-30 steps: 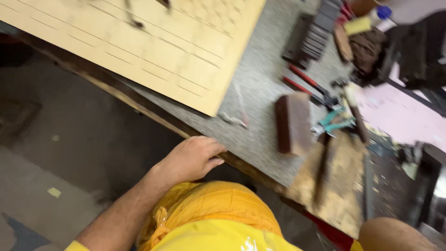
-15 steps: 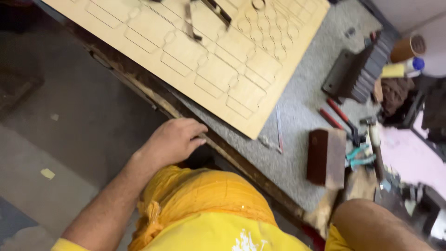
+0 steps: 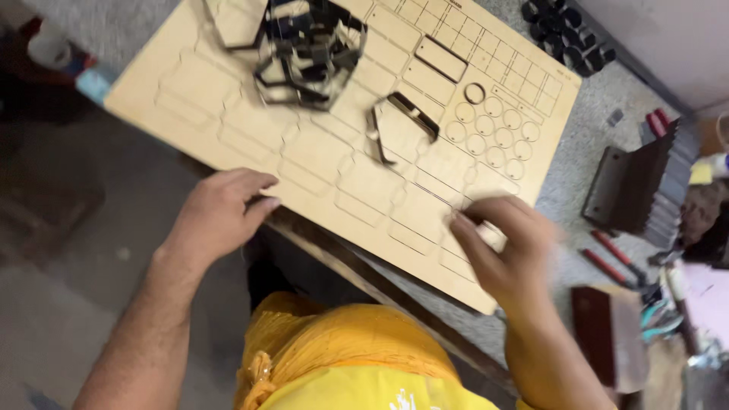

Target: The person assembles multiple dark metal L-shaped brackets by hand, fitting two pieces together to form a right angle. They repeatedly pick up, align, and press the pieces together, then stack the finished units on a wooden template board.

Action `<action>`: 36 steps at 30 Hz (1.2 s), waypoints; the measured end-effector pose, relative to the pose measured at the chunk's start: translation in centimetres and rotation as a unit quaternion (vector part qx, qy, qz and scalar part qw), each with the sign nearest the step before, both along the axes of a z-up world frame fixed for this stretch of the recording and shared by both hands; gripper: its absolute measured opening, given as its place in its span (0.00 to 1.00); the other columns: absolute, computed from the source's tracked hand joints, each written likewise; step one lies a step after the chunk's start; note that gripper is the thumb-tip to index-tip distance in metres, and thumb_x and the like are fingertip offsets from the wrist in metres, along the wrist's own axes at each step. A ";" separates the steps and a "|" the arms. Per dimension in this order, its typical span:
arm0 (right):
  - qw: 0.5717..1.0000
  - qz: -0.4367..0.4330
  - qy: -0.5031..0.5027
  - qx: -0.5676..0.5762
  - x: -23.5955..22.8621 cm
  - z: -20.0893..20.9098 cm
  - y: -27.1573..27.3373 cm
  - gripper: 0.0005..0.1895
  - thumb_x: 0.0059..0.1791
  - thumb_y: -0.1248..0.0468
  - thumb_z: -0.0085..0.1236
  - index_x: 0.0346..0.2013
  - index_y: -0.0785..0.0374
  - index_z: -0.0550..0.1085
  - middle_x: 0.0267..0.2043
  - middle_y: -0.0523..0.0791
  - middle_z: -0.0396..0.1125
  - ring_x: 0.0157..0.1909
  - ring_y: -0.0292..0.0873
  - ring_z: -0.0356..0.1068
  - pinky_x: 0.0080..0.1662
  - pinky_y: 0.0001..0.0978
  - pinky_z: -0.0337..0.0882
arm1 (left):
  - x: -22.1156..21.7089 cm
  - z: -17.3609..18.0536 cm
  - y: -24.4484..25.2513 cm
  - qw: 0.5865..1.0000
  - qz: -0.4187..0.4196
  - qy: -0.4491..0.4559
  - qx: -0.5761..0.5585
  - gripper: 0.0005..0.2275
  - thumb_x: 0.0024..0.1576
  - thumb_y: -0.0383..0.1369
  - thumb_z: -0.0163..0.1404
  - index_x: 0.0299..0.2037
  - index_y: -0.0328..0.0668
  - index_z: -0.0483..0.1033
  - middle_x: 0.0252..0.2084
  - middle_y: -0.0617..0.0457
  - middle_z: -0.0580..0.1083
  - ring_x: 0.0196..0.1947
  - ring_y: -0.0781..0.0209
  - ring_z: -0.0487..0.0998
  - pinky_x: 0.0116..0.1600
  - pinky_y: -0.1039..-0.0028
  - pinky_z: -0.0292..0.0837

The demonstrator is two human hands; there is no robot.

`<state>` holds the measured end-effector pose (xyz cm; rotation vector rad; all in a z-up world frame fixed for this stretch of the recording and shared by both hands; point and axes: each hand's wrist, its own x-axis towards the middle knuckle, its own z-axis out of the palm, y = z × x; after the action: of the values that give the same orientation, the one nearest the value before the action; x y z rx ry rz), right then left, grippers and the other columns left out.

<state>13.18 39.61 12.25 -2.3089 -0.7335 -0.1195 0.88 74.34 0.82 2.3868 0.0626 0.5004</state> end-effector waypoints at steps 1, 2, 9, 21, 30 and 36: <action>0.999 -0.004 -0.002 -0.045 1.3 -2.1 2.8 0.13 0.47 0.60 0.70 0.40 0.65 0.80 0.37 0.47 0.75 0.35 0.45 0.74 0.37 0.33 0.72 | 1.1 -0.1 2.4 1.000 -0.008 -0.003 0.003 0.12 0.55 0.33 0.60 0.46 0.35 0.81 0.47 0.43 0.80 0.47 0.44 0.80 0.52 0.61 0.76; 0.996 -0.009 -0.016 -0.085 2.4 -4.3 5.4 0.19 0.45 0.57 0.71 0.44 0.67 0.78 0.42 0.50 0.73 0.38 0.47 0.74 0.38 0.36 0.72 | 2.1 -0.2 4.9 1.000 -0.020 -0.001 0.008 0.13 0.55 0.33 0.60 0.46 0.36 0.81 0.47 0.43 0.80 0.48 0.45 0.80 0.54 0.60 0.75; 0.964 -0.143 -0.148 -0.167 8.5 -13.4 13.8 0.18 0.46 0.59 0.70 0.46 0.65 0.79 0.41 0.51 0.72 0.42 0.56 0.71 0.45 0.48 0.71 | 10.9 -0.3 16.5 0.995 -0.054 0.022 0.079 0.29 0.46 0.38 0.67 0.58 0.37 0.76 0.61 0.42 0.71 0.63 0.42 0.65 0.66 0.52 0.61; 0.980 -0.161 0.115 0.010 9.3 -13.8 21.2 0.15 0.56 0.57 0.57 0.49 0.66 0.80 0.35 0.49 0.71 0.35 0.46 0.72 0.40 0.38 0.72 | 20.4 1.4 18.2 0.947 -0.182 0.198 0.177 0.48 0.30 0.50 0.73 0.62 0.39 0.68 0.60 0.47 0.68 0.67 0.46 0.58 0.67 0.42 0.45; 0.968 -0.218 0.068 -0.107 11.4 -11.8 26.6 0.36 0.45 0.44 0.71 0.53 0.71 0.75 0.38 0.53 0.72 0.35 0.45 0.74 0.37 0.36 0.74 | 22.1 1.0 16.6 0.957 -0.167 0.199 0.126 0.46 0.29 0.45 0.74 0.60 0.31 0.67 0.57 0.44 0.69 0.61 0.47 0.63 0.62 0.48 0.51; 0.923 -0.285 0.253 -0.045 12.7 -10.2 28.0 0.34 0.40 0.43 0.71 0.48 0.68 0.77 0.39 0.48 0.76 0.34 0.40 0.78 0.37 0.32 0.76 | 23.4 1.3 16.8 0.952 -0.185 0.213 0.116 0.44 0.33 0.42 0.73 0.60 0.31 0.67 0.56 0.46 0.70 0.61 0.49 0.64 0.62 0.51 0.52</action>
<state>25.92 67.63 2.01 -2.4220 0.2069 0.2493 24.30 91.19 2.09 2.6123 -0.2618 -0.1995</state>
